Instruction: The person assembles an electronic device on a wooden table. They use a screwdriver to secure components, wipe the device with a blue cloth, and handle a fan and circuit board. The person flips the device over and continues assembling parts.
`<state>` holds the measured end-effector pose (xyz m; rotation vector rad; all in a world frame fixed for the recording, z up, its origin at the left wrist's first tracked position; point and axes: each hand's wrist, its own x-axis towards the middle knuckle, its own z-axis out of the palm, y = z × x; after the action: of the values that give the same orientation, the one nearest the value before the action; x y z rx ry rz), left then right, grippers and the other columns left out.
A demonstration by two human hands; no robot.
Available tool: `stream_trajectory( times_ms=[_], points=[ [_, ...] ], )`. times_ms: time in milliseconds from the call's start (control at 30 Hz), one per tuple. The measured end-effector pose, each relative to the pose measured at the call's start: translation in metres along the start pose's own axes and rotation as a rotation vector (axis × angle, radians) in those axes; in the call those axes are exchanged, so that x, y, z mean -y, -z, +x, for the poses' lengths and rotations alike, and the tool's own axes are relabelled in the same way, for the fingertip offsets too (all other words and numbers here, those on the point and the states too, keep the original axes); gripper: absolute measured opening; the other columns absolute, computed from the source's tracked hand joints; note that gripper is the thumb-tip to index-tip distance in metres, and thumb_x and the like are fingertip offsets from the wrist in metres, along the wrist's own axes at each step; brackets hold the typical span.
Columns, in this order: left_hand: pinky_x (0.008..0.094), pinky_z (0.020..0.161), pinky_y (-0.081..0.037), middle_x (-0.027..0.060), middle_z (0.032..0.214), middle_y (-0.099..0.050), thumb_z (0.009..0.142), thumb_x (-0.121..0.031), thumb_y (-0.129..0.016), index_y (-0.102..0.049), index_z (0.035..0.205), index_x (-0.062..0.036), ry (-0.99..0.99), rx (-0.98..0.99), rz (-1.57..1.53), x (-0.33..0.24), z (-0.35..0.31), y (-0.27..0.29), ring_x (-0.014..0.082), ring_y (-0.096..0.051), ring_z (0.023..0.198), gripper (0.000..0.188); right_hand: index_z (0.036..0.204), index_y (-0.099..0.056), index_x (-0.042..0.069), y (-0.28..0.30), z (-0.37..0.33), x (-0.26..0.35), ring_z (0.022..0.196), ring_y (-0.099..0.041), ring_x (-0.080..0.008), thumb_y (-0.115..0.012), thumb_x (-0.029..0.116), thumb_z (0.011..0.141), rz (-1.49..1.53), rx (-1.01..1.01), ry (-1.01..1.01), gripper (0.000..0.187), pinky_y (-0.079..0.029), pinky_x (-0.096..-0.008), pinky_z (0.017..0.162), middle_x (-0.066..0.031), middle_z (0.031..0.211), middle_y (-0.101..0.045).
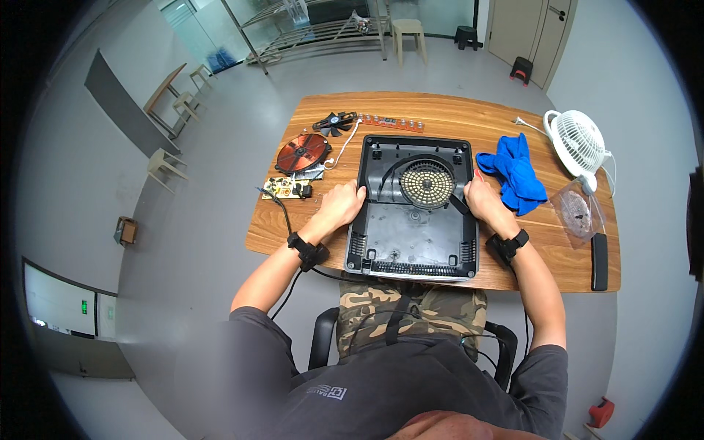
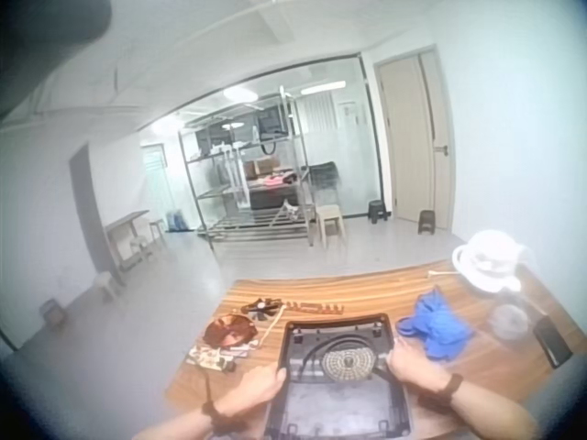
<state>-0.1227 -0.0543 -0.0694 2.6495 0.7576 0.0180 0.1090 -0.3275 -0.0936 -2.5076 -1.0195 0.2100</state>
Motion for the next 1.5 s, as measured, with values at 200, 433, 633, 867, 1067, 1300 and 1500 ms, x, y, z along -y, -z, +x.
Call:
stream_trajectory(
  times_ms=[200,433,633,867,1067,1300,1500],
  points=[
    [0.0560,0.089,-0.050,0.0300,0.096,-0.069,0.101,-0.047,-0.046,-0.065,0.104,0.0027,0.004,0.002,0.008,-0.001,0.001,0.007,0.0487,-0.065,0.099,0.054,0.091,-0.062,-0.012,0.003,0.004,-0.006,0.092,-0.064,-0.0534,-0.045,0.025,0.101,0.000,0.010,0.003,0.042,-0.050,-0.0583,0.082,-0.0389,0.090,-0.064],
    [0.0508,0.090,-0.050,0.0304,0.097,-0.069,0.101,-0.050,-0.047,-0.069,0.100,0.0042,0.048,-0.036,-0.061,0.021,-0.005,0.029,0.0460,-0.066,0.098,0.059,0.088,-0.067,-0.004,0.074,0.006,-0.006,0.085,-0.065,-0.0485,-0.055,0.036,0.100,0.076,-0.147,0.034,0.044,-0.052,-0.0536,0.077,-0.0303,0.086,-0.067],
    [0.0478,0.088,-0.052,0.0271,0.096,-0.071,0.098,-0.045,-0.053,-0.071,0.102,0.0021,0.140,-0.091,-0.083,0.047,-0.002,0.050,0.0417,-0.068,0.097,0.050,0.124,-0.060,0.009,0.090,0.028,-0.081,0.126,-0.053,-0.0395,-0.060,0.040,0.097,-0.321,-0.327,0.044,0.040,-0.049,-0.0517,0.094,-0.0191,0.142,-0.052],
    [0.0487,0.085,-0.054,0.0260,0.093,-0.071,0.091,-0.036,-0.061,-0.069,0.093,0.0000,0.250,-0.303,-0.055,0.107,0.022,0.073,0.0401,-0.070,0.094,0.037,0.148,-0.044,0.021,0.042,0.045,-0.135,0.142,-0.031,-0.0459,-0.049,0.052,0.101,-0.197,-0.058,-0.034,0.057,-0.034,-0.0692,0.107,-0.0220,0.154,-0.035],
    [0.0464,0.085,-0.053,0.0217,0.093,-0.072,0.087,-0.034,-0.067,-0.070,0.094,-0.0007,0.288,-0.371,0.026,0.173,0.044,0.089,0.0381,-0.069,0.094,0.034,0.144,-0.046,0.019,0.034,0.046,-0.124,0.141,-0.031,-0.0475,-0.050,0.051,0.101,-0.235,-0.026,-0.059,0.054,-0.034,-0.0690,0.107,-0.0224,0.153,-0.035],
    [0.0451,0.102,-0.047,0.0233,0.121,-0.063,0.085,-0.034,-0.070,-0.070,0.111,-0.0011,0.248,-0.297,0.060,0.176,0.066,0.091,0.0370,-0.058,0.119,0.042,0.142,-0.048,0.016,0.042,0.039,-0.104,0.140,-0.034,-0.0450,-0.051,0.047,0.102,-0.273,-0.012,-0.092,0.051,-0.038,-0.0620,0.108,-0.0237,0.149,-0.038],
    [0.0447,0.106,-0.045,0.0192,0.126,-0.062,0.082,-0.045,-0.076,-0.066,0.122,-0.0063,0.212,-0.191,0.089,0.173,0.101,0.088,0.0344,-0.056,0.123,0.056,0.141,-0.048,0.014,0.038,0.042,-0.110,0.138,-0.036,-0.0441,-0.051,0.046,0.102,-0.271,-0.040,-0.054,0.050,-0.039,-0.0639,0.105,-0.0222,0.148,-0.039]
  ],
)
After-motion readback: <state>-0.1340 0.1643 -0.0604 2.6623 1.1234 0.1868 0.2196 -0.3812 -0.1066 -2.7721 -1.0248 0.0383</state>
